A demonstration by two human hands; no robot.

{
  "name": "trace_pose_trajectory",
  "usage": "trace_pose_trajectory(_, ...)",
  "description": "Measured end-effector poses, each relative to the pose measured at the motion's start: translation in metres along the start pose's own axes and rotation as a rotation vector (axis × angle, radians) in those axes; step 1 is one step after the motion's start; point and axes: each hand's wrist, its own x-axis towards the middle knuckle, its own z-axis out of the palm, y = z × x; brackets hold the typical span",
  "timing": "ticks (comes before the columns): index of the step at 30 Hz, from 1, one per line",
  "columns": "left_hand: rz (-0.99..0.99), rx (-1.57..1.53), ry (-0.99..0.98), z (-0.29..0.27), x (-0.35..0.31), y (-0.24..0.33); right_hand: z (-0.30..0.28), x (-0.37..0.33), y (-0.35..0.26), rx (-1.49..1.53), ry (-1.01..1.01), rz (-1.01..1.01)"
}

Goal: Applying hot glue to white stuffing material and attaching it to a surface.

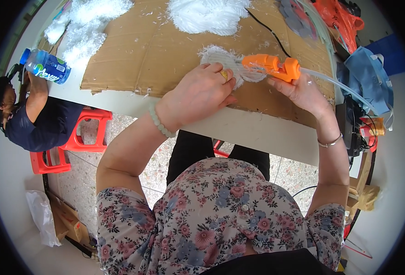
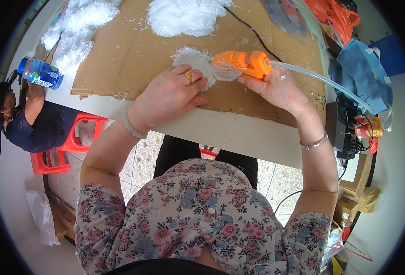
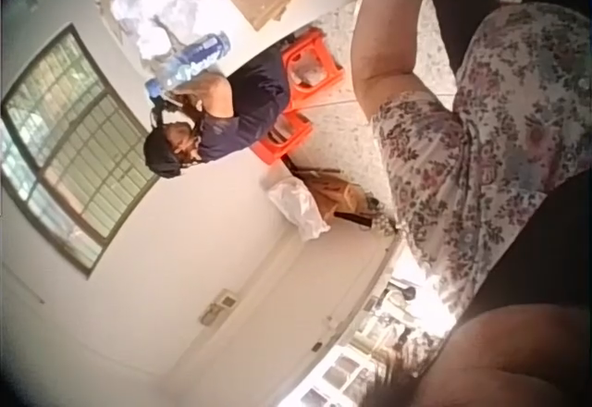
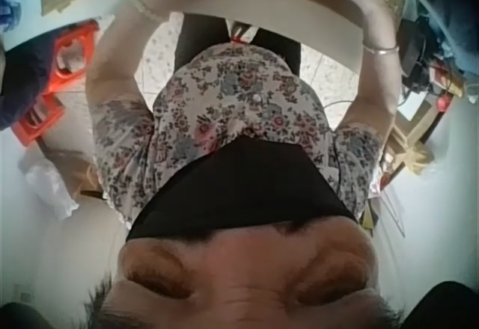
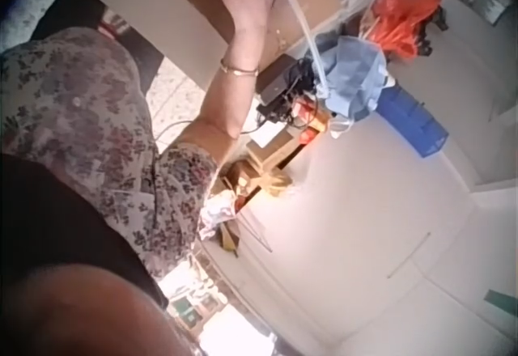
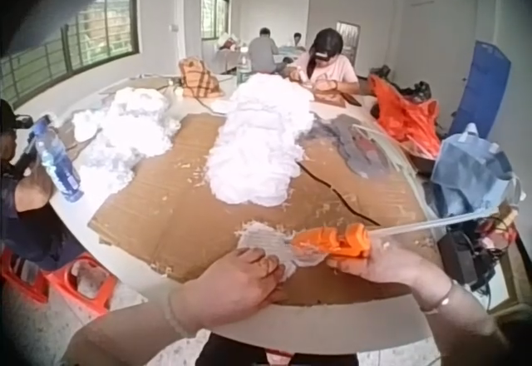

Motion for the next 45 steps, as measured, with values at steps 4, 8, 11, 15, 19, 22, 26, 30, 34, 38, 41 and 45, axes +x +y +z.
trace_pose_trajectory(4, -0.007, -0.001, -0.014, 0.001, 0.0, 0.0, 0.001, 0.003, -0.006, -0.005, 0.002, -0.015)
trace_pose_trajectory(8, 0.002, 0.007, -0.005, 0.0, 0.0, 0.0, 0.002, 0.006, -0.013, -0.029, -0.002, 0.016)
trace_pose_trajectory(11, 0.008, 0.003, 0.009, 0.001, -0.001, 0.0, 0.003, 0.007, -0.012, -0.032, 0.009, 0.014)
trace_pose_trajectory(15, 0.006, 0.007, 0.008, 0.003, 0.0, 0.001, 0.004, 0.011, -0.011, -0.052, 0.014, -0.01)
trace_pose_trajectory(19, 0.005, -0.006, 0.01, 0.003, 0.0, 0.002, 0.006, 0.015, -0.017, -0.064, 0.025, -0.032)
trace_pose_trajectory(22, 0.008, -0.003, 0.018, 0.002, 0.0, 0.003, 0.008, 0.021, -0.015, -0.09, 0.019, -0.024)
trace_pose_trajectory(26, 0.008, -0.016, 0.022, 0.001, 0.0, 0.004, 0.011, 0.028, -0.014, 0.01, -0.002, -0.023)
trace_pose_trajectory(30, 0.006, -0.015, 0.025, 0.001, -0.001, 0.005, 0.015, 0.033, -0.015, 0.15, -0.027, -0.041)
trace_pose_trajectory(34, -0.017, -0.01, -0.021, 0.0, -0.001, 0.006, 0.011, 0.029, -0.024, 0.158, -0.07, 0.037)
trace_pose_trajectory(38, 0.008, -0.009, 0.024, 0.002, -0.001, 0.006, 0.009, 0.029, -0.026, 0.163, -0.084, 0.033)
trace_pose_trajectory(41, 0.007, -0.002, 0.03, 0.002, 0.0, 0.006, 0.01, 0.03, -0.029, 0.166, -0.082, 0.026)
trace_pose_trajectory(45, 0.014, -0.003, 0.032, 0.002, 0.0, 0.006, 0.012, 0.03, -0.028, 0.173, -0.065, -0.021)
